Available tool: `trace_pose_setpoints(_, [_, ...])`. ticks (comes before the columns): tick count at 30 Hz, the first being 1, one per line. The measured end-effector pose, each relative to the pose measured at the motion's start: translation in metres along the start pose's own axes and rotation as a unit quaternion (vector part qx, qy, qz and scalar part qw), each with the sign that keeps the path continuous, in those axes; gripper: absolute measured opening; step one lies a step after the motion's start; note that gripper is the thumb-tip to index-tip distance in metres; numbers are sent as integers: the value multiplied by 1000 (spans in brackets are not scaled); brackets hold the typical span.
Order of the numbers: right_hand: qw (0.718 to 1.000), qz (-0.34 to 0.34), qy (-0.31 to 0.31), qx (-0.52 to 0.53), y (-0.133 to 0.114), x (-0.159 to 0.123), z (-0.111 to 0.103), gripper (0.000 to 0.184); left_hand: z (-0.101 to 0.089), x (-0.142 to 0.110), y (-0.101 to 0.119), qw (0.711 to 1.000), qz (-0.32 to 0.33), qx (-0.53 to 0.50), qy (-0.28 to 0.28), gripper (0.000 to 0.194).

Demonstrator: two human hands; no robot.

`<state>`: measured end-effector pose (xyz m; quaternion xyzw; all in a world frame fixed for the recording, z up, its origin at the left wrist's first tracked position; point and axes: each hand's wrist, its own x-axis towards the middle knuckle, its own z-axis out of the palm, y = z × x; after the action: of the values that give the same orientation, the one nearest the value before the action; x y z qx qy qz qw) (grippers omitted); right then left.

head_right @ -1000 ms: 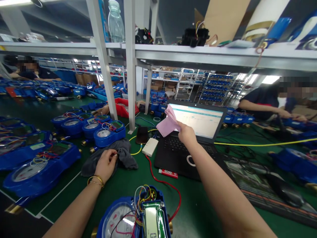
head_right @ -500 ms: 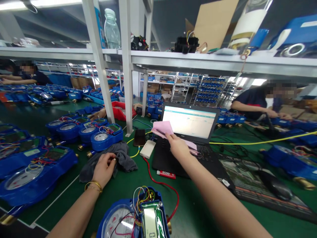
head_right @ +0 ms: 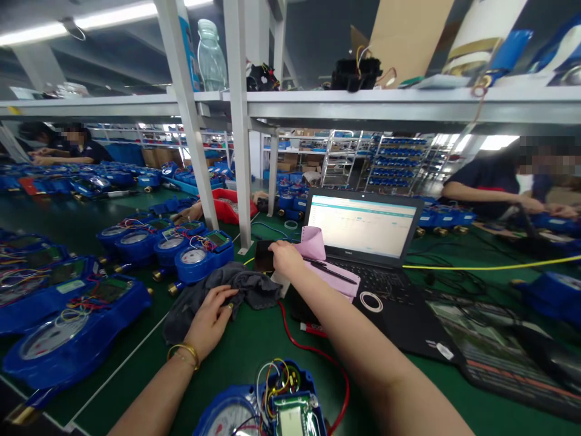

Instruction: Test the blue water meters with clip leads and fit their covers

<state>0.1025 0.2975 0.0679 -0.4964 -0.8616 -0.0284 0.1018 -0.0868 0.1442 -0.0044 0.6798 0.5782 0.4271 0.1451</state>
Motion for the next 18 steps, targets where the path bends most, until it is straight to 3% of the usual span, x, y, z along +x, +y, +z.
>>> trace_pose_setpoints(5, [995,72,-57,23,-6,48,-2,34,0,0,2,999,16,28,10,21])
trace_pose_setpoints(11, [980,155,-109,55,5,73,8,35,0,2,5,999,24,32,13,19])
trace_pose_setpoints(18, [966,219,-49,128,38,69,16,36,-1,4,9,998,37,22,43,19])
